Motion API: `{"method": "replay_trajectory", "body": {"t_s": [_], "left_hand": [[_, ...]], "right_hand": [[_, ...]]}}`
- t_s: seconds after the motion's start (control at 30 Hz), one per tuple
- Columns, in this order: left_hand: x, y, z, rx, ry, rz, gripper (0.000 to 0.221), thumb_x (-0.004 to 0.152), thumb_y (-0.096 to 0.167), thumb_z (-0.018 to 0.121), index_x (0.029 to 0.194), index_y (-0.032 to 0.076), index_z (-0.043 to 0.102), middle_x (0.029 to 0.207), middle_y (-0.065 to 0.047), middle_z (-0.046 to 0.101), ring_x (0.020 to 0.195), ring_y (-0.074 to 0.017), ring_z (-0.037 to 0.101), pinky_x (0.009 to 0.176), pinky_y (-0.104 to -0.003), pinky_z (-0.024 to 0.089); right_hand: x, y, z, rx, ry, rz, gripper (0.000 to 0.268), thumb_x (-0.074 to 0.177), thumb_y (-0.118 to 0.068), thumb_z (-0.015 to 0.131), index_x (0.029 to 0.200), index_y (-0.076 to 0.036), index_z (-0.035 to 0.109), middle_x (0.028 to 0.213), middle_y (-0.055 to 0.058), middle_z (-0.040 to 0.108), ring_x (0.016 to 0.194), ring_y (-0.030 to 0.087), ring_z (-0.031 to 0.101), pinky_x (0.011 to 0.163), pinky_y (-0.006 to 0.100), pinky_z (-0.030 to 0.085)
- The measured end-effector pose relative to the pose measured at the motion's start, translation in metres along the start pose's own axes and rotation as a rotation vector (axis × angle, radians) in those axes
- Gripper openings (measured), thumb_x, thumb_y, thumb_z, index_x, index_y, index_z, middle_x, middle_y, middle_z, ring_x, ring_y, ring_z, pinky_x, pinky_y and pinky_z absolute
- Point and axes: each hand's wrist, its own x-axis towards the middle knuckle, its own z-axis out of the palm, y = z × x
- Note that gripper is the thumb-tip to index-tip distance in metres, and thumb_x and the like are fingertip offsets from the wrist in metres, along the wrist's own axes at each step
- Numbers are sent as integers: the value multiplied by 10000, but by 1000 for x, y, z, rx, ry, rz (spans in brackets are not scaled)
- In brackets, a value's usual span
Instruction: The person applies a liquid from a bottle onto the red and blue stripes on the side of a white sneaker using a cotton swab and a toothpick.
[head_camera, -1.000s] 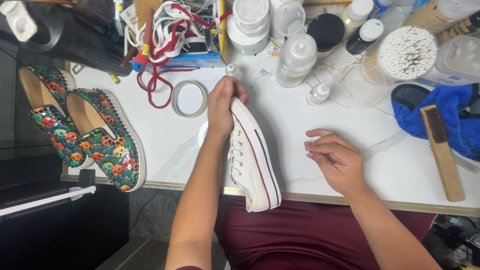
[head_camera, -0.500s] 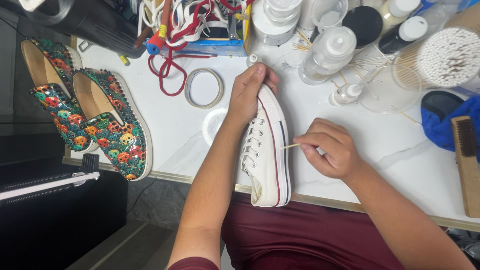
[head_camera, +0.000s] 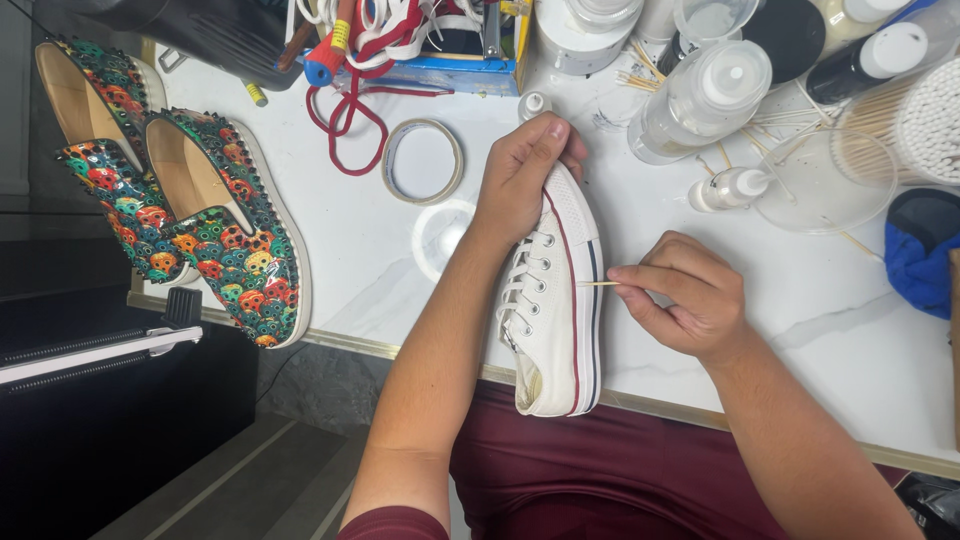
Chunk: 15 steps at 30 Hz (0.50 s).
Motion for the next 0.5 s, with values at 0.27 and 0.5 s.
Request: {"method": "replay_trajectory", "body": {"t_s": [0.27, 0.5], "left_hand": [[0, 1, 5, 39, 24, 29, 411, 1106, 367, 500, 952, 19, 653, 772, -42, 646, 709, -104, 621, 650, -256, 483], [0, 2, 6, 33, 28, 21, 404, 1105, 364, 505, 952, 19, 650, 799, -32, 643, 709, -98, 621, 643, -258, 493]], "right_hand": [[4, -3, -4, -15, 13, 8, 187, 795, 101, 787, 953, 12, 740, 739, 40, 579, 665, 166, 586, 621, 298, 455], [4, -3, -1, 5, 26, 32, 212, 787, 118, 786, 972, 25, 743, 754, 53, 568, 669, 161, 579, 617, 280, 447]]}}
